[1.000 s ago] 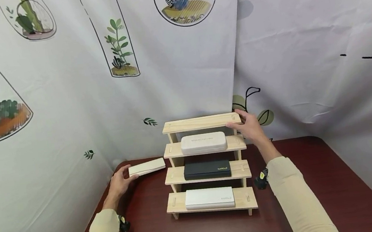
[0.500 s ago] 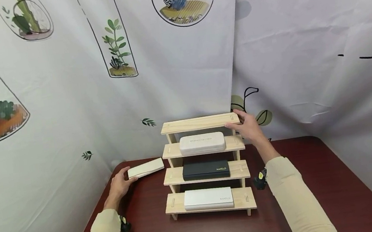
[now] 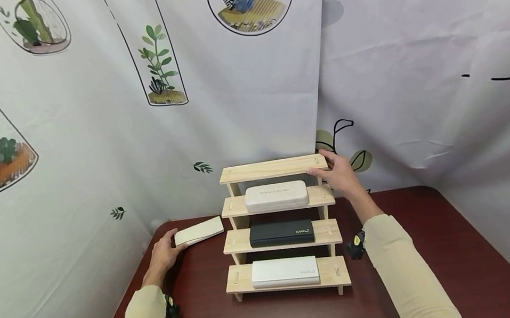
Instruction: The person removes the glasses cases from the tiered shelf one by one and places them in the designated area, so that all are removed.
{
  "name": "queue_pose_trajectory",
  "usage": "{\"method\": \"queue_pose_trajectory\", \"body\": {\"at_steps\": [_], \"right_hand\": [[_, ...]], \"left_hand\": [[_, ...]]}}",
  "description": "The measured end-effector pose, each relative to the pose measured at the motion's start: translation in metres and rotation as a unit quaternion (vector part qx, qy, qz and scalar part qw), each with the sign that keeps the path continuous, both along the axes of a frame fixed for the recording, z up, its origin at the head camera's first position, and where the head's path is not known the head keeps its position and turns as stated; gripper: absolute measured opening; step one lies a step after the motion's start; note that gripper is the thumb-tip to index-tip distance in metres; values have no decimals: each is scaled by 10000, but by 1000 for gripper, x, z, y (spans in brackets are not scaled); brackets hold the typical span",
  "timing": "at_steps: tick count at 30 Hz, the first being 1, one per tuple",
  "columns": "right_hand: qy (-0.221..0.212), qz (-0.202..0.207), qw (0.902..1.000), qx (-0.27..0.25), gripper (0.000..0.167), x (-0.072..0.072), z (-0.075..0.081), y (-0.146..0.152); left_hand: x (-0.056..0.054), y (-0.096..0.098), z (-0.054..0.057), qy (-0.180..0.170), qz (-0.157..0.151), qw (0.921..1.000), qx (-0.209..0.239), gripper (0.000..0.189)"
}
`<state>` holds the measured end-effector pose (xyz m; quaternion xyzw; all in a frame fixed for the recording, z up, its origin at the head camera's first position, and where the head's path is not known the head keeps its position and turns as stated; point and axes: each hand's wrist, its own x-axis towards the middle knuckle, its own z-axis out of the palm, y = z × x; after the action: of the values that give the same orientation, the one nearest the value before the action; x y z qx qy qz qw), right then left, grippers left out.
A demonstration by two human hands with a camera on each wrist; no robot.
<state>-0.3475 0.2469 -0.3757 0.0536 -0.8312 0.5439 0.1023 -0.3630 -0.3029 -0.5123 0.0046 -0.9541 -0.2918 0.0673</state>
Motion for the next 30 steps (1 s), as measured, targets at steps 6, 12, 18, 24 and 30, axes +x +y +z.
{"method": "queue_pose_trajectory", "body": {"at_steps": [6, 12, 18, 24, 30], "right_hand": [[6, -52, 10000, 44, 90, -1, 0, 1], [-22, -55, 10000, 37, 89, 0, 0, 0], [7, -43, 10000, 14, 89, -1, 0, 0], [31, -27, 10000, 27, 90, -1, 0, 1], [26, -30, 10000, 44, 89, -1, -1, 0]], "left_hand": [[-1, 0, -4, 103, 19, 9999, -127, 70], [-2, 1, -6, 94, 67, 9997, -214, 69], [-1, 4, -4, 135, 133, 9993, -310, 68], [-4, 8, -5, 230, 230, 9986, -422, 65], [-4, 9, -9, 352, 414, 9974, -467, 64]]}}
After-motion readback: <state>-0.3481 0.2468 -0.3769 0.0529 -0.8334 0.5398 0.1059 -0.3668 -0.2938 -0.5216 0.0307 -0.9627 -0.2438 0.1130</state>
